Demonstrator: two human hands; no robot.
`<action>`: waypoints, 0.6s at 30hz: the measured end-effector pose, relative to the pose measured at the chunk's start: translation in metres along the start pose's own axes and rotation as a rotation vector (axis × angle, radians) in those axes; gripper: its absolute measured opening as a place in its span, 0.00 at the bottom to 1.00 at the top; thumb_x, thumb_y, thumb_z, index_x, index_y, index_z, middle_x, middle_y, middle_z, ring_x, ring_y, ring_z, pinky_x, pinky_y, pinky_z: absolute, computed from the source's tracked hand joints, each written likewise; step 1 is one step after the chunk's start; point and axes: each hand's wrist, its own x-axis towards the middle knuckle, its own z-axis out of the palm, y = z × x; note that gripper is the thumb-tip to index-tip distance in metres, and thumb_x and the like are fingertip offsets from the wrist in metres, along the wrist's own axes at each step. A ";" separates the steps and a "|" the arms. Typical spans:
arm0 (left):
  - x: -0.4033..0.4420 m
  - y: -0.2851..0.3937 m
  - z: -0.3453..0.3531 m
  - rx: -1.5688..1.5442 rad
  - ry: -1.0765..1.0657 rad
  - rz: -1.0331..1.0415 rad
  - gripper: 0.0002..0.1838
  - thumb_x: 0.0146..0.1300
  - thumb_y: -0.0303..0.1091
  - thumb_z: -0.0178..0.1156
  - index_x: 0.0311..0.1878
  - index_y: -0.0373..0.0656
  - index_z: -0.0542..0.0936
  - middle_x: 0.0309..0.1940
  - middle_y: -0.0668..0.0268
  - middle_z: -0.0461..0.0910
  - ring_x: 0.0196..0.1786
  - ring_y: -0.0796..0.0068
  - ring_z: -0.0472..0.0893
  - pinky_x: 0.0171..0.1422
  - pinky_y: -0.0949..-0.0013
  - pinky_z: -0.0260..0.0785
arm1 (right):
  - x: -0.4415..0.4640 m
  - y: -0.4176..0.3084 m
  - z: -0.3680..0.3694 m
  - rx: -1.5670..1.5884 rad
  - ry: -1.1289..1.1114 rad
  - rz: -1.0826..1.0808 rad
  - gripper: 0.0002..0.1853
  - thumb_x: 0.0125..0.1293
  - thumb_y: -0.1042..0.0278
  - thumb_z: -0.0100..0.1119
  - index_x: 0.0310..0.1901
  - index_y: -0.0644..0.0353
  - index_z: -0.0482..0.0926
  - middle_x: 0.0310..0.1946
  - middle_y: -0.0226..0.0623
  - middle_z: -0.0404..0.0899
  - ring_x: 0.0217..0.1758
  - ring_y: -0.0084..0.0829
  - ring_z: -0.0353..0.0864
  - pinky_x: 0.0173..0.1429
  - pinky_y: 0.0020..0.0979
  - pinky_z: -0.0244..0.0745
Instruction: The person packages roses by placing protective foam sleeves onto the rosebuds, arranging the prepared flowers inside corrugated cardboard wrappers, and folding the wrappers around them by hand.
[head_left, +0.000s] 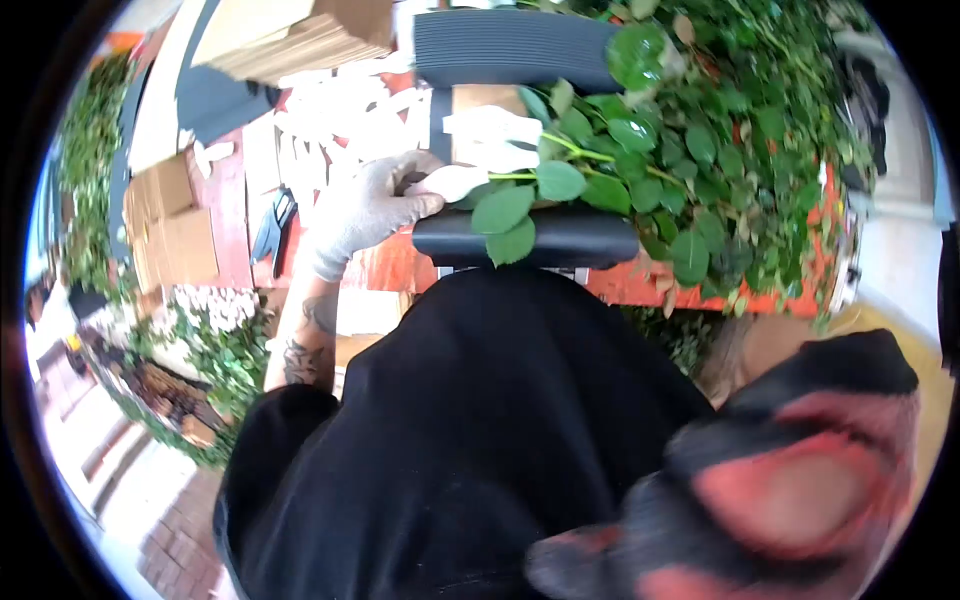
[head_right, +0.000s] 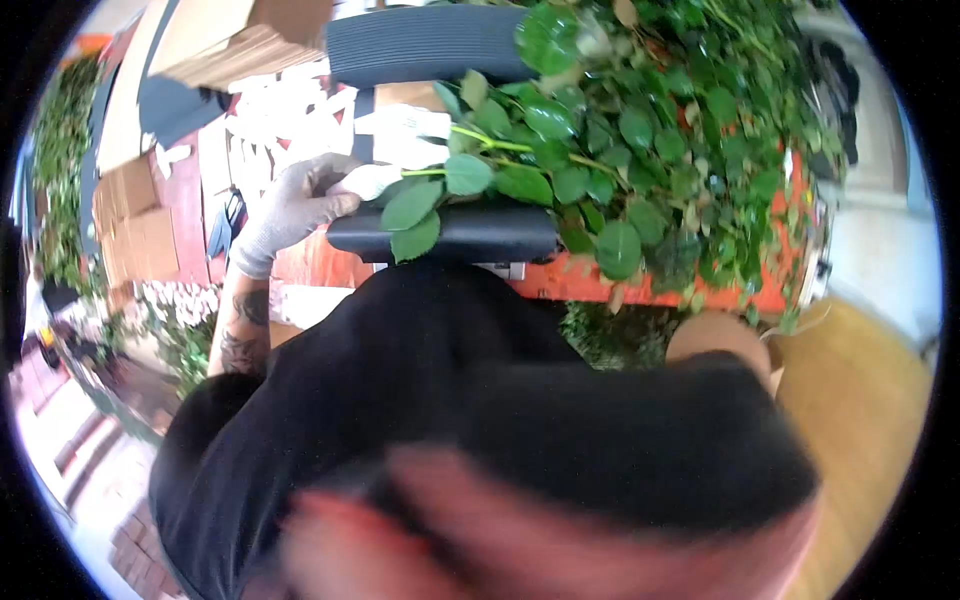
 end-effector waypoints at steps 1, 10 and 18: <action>-0.004 0.006 -0.002 -0.053 -0.014 -0.035 0.14 0.56 0.26 0.63 0.47 0.35 0.78 0.32 0.67 0.81 0.33 0.81 0.77 0.39 0.75 0.70 | 0.000 -0.007 0.004 0.137 0.168 0.261 0.07 0.51 0.62 0.54 0.27 0.56 0.77 0.20 0.26 0.72 0.21 0.25 0.71 0.35 0.38 0.74; 0.005 0.000 0.000 0.027 -0.069 -0.017 0.18 0.54 0.27 0.64 0.50 0.35 0.79 0.42 0.61 0.82 0.44 0.75 0.79 0.51 0.72 0.70 | 0.127 0.161 0.023 -0.716 -0.403 -0.389 0.15 0.54 0.64 0.61 0.44 0.53 0.78 0.41 0.37 0.79 0.43 0.37 0.80 0.48 0.36 0.75; 0.010 -0.008 -0.005 0.137 -0.075 0.142 0.20 0.53 0.24 0.62 0.51 0.35 0.79 0.42 0.59 0.81 0.45 0.73 0.79 0.50 0.72 0.71 | 0.134 0.156 0.023 -0.858 -0.182 -0.516 0.16 0.50 0.61 0.64 0.41 0.54 0.77 0.35 0.36 0.77 0.34 0.36 0.80 0.38 0.33 0.75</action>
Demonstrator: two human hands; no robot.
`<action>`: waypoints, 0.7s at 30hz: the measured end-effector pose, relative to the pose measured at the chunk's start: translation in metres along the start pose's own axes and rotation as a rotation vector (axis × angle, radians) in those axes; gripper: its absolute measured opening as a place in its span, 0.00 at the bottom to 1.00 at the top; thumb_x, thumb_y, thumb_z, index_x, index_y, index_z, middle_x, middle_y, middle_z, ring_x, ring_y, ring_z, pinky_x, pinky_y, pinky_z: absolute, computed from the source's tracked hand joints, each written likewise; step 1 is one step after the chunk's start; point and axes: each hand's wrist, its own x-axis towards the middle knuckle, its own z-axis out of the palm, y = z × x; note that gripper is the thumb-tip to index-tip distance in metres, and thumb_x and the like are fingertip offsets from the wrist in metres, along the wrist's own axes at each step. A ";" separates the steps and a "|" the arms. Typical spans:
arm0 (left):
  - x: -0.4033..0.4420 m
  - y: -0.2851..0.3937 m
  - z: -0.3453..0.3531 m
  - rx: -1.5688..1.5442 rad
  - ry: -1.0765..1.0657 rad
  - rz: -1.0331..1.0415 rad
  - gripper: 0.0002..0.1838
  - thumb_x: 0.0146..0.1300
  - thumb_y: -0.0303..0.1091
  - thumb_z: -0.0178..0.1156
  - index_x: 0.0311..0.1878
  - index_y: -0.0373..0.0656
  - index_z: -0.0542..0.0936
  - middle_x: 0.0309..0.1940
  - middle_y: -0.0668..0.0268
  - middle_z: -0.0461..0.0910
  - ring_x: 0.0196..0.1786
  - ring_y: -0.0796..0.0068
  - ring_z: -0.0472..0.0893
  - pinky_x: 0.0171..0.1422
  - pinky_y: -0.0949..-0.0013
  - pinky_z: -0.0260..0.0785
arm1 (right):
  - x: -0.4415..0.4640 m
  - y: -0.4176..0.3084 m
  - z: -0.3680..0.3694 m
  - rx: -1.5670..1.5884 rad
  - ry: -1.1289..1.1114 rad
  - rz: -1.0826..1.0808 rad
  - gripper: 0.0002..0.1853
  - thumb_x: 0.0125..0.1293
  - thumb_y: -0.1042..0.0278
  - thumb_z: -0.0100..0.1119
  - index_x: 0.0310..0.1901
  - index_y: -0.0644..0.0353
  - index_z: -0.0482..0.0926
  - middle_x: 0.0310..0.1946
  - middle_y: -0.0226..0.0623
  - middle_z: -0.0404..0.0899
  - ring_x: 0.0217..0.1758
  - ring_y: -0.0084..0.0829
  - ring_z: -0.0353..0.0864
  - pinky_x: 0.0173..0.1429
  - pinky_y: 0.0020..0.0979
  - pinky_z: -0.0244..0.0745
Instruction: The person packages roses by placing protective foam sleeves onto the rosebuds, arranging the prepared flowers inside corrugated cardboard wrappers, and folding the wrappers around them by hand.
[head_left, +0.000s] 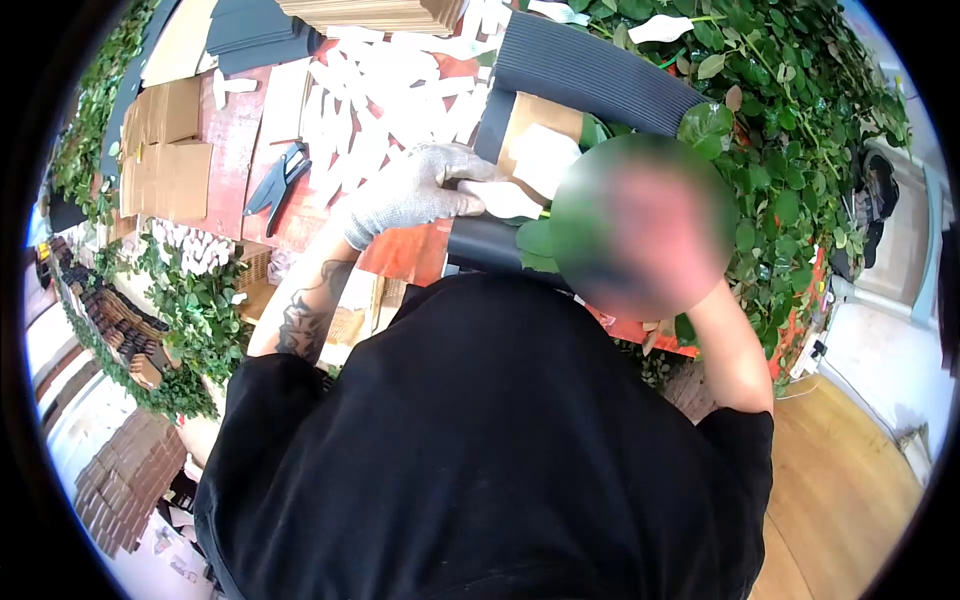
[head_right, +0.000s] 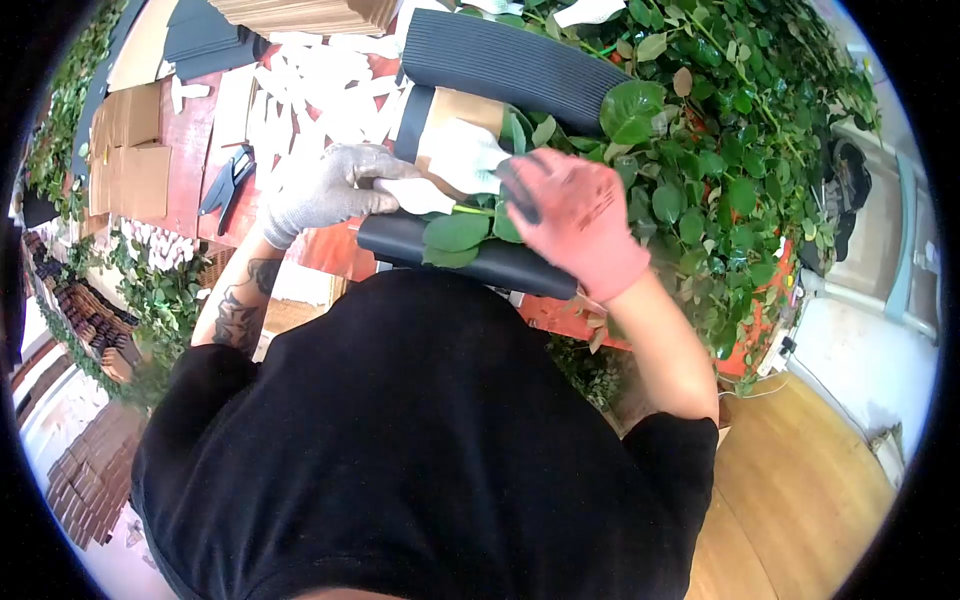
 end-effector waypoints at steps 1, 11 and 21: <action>0.000 0.002 -0.002 0.075 -0.034 0.060 0.19 0.53 0.24 0.62 0.51 0.35 0.79 0.42 0.59 0.81 0.44 0.72 0.79 0.50 0.71 0.71 | -0.001 -0.006 0.003 0.033 -0.044 -0.005 0.16 0.50 0.61 0.64 0.41 0.54 0.77 0.34 0.35 0.77 0.34 0.36 0.80 0.38 0.34 0.75; 0.008 -0.003 0.010 -0.031 0.067 -0.035 0.18 0.50 0.29 0.67 0.46 0.37 0.81 0.37 0.59 0.83 0.41 0.71 0.82 0.48 0.70 0.72 | 0.008 -0.025 0.007 -0.053 -0.240 -0.029 0.16 0.54 0.62 0.58 0.45 0.54 0.77 0.30 0.38 0.79 0.32 0.39 0.81 0.37 0.39 0.74; 0.004 -0.013 0.009 0.110 0.075 0.029 0.13 0.52 0.32 0.67 0.41 0.39 0.83 0.34 0.59 0.83 0.35 0.69 0.82 0.43 0.69 0.73 | 0.006 -0.008 0.045 0.188 -0.255 0.017 0.15 0.56 0.60 0.58 0.43 0.58 0.77 0.33 0.43 0.80 0.41 0.40 0.80 0.46 0.39 0.74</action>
